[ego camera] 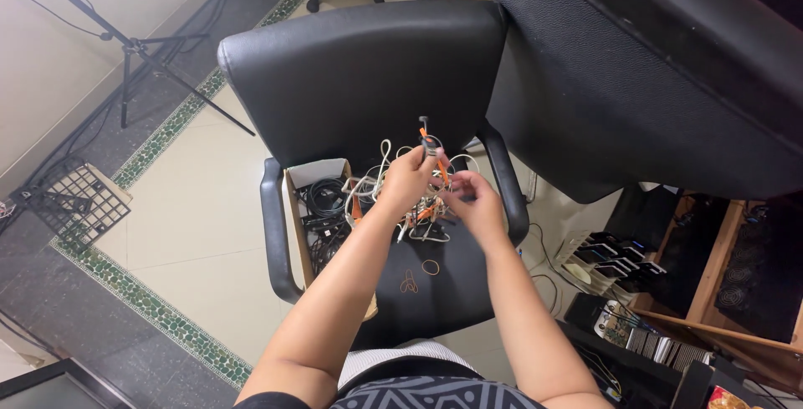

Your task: Organizing and untangling various electronic cables from a box.

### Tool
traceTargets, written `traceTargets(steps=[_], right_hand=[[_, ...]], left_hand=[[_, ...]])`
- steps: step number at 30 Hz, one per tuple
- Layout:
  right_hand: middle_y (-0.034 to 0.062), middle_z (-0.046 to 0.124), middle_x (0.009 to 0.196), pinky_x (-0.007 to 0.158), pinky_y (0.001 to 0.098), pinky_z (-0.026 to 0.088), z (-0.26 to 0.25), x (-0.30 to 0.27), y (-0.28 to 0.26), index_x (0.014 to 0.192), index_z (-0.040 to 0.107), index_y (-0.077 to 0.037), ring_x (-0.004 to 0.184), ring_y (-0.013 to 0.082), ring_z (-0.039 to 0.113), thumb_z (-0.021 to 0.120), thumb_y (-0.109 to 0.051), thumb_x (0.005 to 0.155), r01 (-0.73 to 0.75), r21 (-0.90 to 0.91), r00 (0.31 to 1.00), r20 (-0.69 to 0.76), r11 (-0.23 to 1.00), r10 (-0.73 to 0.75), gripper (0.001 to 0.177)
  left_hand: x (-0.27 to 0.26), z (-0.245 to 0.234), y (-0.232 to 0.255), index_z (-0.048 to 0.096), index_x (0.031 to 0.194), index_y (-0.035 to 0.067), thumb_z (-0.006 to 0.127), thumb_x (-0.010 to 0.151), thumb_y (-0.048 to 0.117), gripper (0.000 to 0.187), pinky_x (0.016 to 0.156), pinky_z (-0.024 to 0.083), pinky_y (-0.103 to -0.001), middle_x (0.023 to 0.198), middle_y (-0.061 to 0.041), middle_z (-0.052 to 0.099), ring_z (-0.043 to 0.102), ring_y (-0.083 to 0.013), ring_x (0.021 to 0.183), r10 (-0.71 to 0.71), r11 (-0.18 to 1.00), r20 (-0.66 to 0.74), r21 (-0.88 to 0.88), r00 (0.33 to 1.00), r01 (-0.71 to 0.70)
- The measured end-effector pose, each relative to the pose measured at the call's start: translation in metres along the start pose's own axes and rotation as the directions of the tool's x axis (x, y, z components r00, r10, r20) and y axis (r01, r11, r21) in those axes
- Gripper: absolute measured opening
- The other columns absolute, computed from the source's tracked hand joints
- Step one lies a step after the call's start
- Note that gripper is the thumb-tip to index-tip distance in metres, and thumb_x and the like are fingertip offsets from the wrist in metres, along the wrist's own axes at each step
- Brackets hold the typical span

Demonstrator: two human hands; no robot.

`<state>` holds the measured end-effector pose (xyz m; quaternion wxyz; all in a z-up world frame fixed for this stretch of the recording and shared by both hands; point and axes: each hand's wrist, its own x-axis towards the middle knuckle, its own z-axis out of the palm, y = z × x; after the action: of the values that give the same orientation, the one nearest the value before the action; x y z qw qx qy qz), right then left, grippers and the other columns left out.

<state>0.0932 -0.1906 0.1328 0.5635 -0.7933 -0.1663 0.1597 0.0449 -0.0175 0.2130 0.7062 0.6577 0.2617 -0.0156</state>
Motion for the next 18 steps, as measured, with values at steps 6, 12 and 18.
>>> traceTargets(steps=[6, 12, 18], right_hand=[[0.0047, 0.071, 0.096, 0.066, 0.025, 0.057, -0.007, 0.004, -0.043, 0.099, 0.074, -0.004, 0.08, 0.0131, 0.072, 0.08, -0.009, 0.083, 0.231, -0.247, 0.972, 0.022, 0.941, -0.233, 0.017], [0.0091, 0.074, 0.1, 0.069, 0.027, 0.057, -0.023, 0.0, -0.083, 0.104, 0.076, -0.004, 0.084, 0.0164, 0.071, 0.07, -0.007, 0.094, 0.399, -0.439, 0.871, -0.092, 0.805, -0.482, 0.012], [0.0094, 0.072, 0.095, 0.079, 0.0298, 0.06, -0.061, -0.011, -0.157, 0.104, 0.07, 0.003, 0.083, 0.014, 0.071, 0.058, -0.01, 0.11, 0.375, 0.104, 0.92, -0.161, 0.921, -0.356, 0.019]], left_hand=[[0.011, -0.007, -0.005, 0.075, 0.104, 0.005, 0.054, 0.107, 0.036, 0.038, 0.068, 0.056, -0.028, 0.081, -0.008, 0.07, 0.07, -0.0102, 0.072, 0.116, 0.987, 0.128, 0.098, 0.985, -0.129], [0.041, -0.013, -0.036, 0.071, 0.119, 0.007, 0.056, 0.103, 0.03, 0.031, 0.069, 0.054, -0.033, 0.098, -0.006, 0.076, 0.064, -0.0183, 0.074, 0.18, 0.983, -0.056, 0.035, 0.982, -0.179], [0.08, -0.032, -0.133, 0.056, 0.138, 0.007, 0.077, 0.09, 0.03, 0.057, 0.098, 0.05, -0.046, 0.124, -0.021, 0.066, 0.063, -0.0414, 0.115, 0.201, 0.74, -0.115, 0.669, 0.973, -0.074]])
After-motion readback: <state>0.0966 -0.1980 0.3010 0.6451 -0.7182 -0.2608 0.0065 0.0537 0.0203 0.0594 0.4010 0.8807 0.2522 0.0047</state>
